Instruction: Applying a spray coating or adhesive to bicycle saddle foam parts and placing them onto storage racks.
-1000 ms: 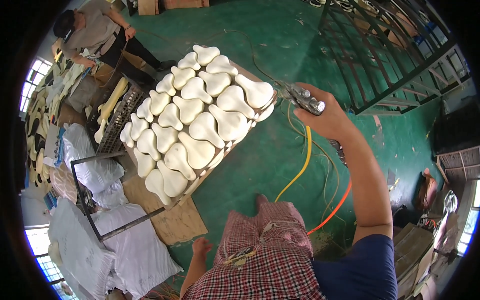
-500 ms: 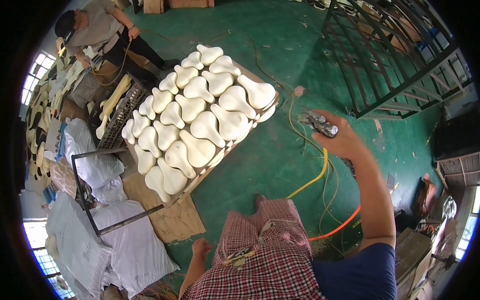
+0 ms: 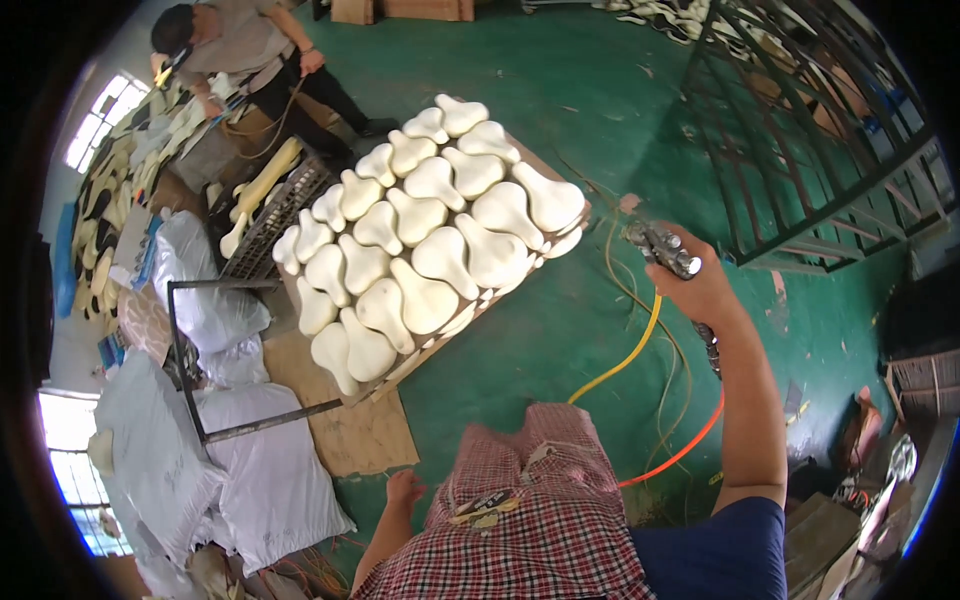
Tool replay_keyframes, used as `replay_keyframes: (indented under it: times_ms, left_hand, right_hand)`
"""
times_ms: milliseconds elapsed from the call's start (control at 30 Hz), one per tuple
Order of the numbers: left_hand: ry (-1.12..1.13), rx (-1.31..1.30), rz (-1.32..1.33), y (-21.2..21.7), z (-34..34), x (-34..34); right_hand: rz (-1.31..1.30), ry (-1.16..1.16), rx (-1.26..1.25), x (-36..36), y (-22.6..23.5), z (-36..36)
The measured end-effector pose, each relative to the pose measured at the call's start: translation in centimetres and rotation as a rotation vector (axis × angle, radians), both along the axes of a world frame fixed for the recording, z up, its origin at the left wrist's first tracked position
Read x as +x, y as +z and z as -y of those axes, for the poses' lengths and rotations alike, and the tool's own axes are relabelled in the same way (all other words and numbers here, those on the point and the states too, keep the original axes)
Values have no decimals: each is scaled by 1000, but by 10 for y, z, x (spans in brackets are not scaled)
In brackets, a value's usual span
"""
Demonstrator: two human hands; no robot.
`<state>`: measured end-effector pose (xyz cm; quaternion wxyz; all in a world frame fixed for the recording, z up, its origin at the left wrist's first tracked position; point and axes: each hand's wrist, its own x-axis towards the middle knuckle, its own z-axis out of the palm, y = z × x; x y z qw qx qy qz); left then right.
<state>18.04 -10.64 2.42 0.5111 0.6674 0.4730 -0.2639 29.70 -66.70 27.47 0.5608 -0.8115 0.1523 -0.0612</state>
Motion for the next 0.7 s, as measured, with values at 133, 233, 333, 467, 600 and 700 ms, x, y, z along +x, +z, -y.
replay_keyframes:
  times_ms: [133, 233, 333, 467, 600, 700]
  left_hand:
    - [57, -26, 59, -6, -12, -1]
    - [126, -13, 94, -1, -25, -11]
    - [212, 24, 122, -12, -55, -48]
    - [146, 111, 38, -32, -57, -72]
    - [9, 269, 118, -29, -71, -104]
    - [312, 153, 60, -24, -86, -113]
  right_hand:
    - [65, 38, 4, 23, 10, -21]
    - [-22, 9, -7, 29, -1, -23]
    - [-73, 48, -103, 29, -3, -40]
    - [-200, -59, -105, 19, -37, -19]
    - [-145, -12, 12, 23, -71, -29]
    - [-115, 48, 23, 33, -91, -61]
